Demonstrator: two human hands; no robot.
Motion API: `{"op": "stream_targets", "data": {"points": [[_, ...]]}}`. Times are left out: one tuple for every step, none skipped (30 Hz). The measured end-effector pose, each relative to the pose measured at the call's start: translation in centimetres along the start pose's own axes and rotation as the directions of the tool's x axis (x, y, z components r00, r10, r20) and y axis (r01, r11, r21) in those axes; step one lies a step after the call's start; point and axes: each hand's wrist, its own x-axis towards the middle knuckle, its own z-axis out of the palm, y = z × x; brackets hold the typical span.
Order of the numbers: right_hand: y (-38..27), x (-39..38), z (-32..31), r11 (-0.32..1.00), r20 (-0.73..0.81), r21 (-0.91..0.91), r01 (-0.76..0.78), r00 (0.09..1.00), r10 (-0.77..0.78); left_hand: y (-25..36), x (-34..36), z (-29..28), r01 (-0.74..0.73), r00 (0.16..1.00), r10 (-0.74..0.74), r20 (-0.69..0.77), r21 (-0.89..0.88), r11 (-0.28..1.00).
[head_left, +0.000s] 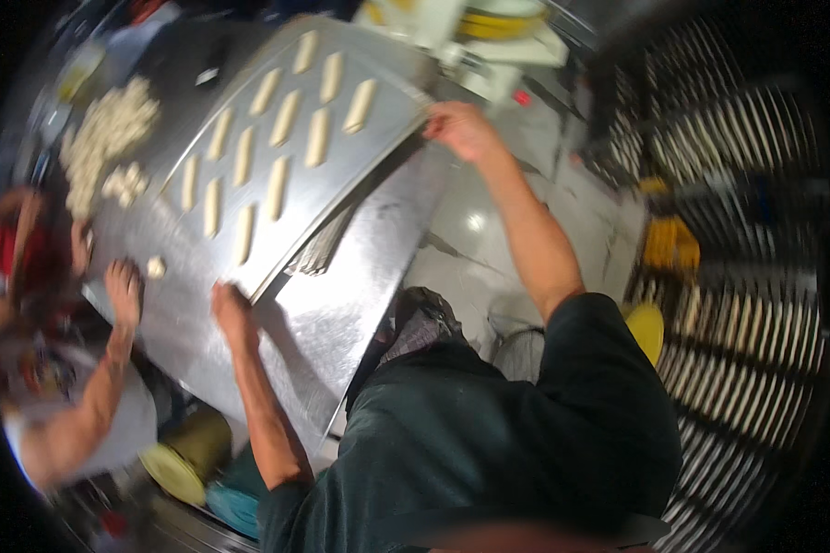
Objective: The person rolls small pieces of dough into cylindrical shapes on a metal table and places them onto baking trays.
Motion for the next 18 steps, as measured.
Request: {"op": "stream_targets", "data": {"points": [[1.3, -2.5, 0.2, 0.999, 0.046, -0.038, -0.008, 0.999, 0.01, 1.0, -0.5, -1.2, 0.066, 0.998, -0.065, 0.016, -0.16, 0.985], [3.5, -5.1, -0.9, 0.994, 0.061, -0.087, -0.061, 0.996, 0.066, 1.0, -1.2, -2.4, 0.107, 0.994, -0.103, 0.032, -0.208, 0.972], [3.9, -7.8, -0.9, 0.979, 0.003, -0.166, -0.12, 0.993, 0.122, 0.8, -1.5, -4.3, 0.143, 0.99, -0.14, 0.03, -0.258, 0.956], [1.9, -9.6, -0.3, 0.954, -0.039, -0.241, -0.176, 0.984, 0.172, 1.4, -1.3, -5.9, 0.123, 0.99, -0.101, 0.095, -0.265, 0.956], [1.0, -11.4, -0.3, 0.918, -0.1, -0.314, -0.242, 0.97, 0.222, 1.8, -1.7, -6.3, 0.121, 0.986, -0.083, 0.148, -0.269, 0.956], [0.5, -11.5, -0.8, 0.867, -0.123, -0.453, -0.206, 0.978, 0.168, 2.0, -2.1, -7.1, 0.122, 0.979, -0.071, 0.191, -0.274, 0.954], [0.4, -11.3, 0.4, 0.834, -0.128, -0.519, -0.186, 0.982, 0.139, 1.5, -2.7, -8.2, 0.13, 0.977, -0.081, 0.195, -0.256, 0.958], [0.3, -10.3, 2.2, 0.794, -0.124, -0.586, -0.16, 0.986, 0.108, 0.6, -2.9, -9.4, 0.133, 0.978, -0.086, 0.192, -0.243, 0.961], [0.6, -8.2, 3.3, 0.71, -0.087, -0.684, -0.165, 0.986, 0.145, 0.0, -3.1, -10.4, 0.136, 0.977, -0.093, 0.191, -0.23, 0.964], [1.3, -5.8, 4.6, 0.614, -0.054, -0.773, -0.162, 0.98, 0.19, -0.5, -3.4, -11.3, 0.157, 0.974, -0.117, 0.193, -0.206, 0.966], [2.9, -3.6, 6.0, 0.549, -0.071, -0.829, -0.112, 0.993, 0.096, -0.7, -3.5, -11.5, 0.154, 0.973, -0.113, 0.202, -0.205, 0.967], [3.8, -2.3, 6.5, 0.469, -0.086, -0.88, -0.075, 0.996, -0.002, -1.1, -4.2, -10.8, 0.155, 0.97, -0.109, 0.217, -0.208, 0.966], [3.8, -2.2, 7.5, 0.502, -0.19, -0.852, -0.151, 0.981, -0.027, -1.1, -5.2, -10.5, 0.147, 0.971, -0.102, 0.216, -0.209, 0.967], [3.8, -2.6, 8.9, 0.536, -0.287, -0.815, -0.218, 0.957, -0.047, -0.6, -6.3, -10.4, 0.157, 0.972, -0.106, 0.209, -0.245, 0.957], [3.7, -3.5, 9.6, 0.572, -0.385, -0.77, -0.284, 0.921, -0.061, -0.4, -7.4, -9.8, 0.152, 0.974, -0.103, 0.203, -0.243, 0.958], [4.3, -4.6, 8.5, 0.638, -0.362, -0.732, -0.241, 0.93, -0.064, 0.3, -8.9, -8.9, 0.147, 0.975, -0.098, 0.198, -0.247, 0.958], [4.7, -6.5, 8.1, 0.625, -0.358, -0.75, -0.218, 0.928, -0.105, 0.1, -9.8, -9.3, 0.142, 0.974, -0.095, 0.206, -0.23, 0.963], [5.2, -8.8, 7.5, 0.611, -0.346, -0.768, -0.191, 0.927, -0.144, -0.2, -10.8, -9.9, 0.135, 0.974, -0.089, 0.208, -0.215, 0.967]]}}
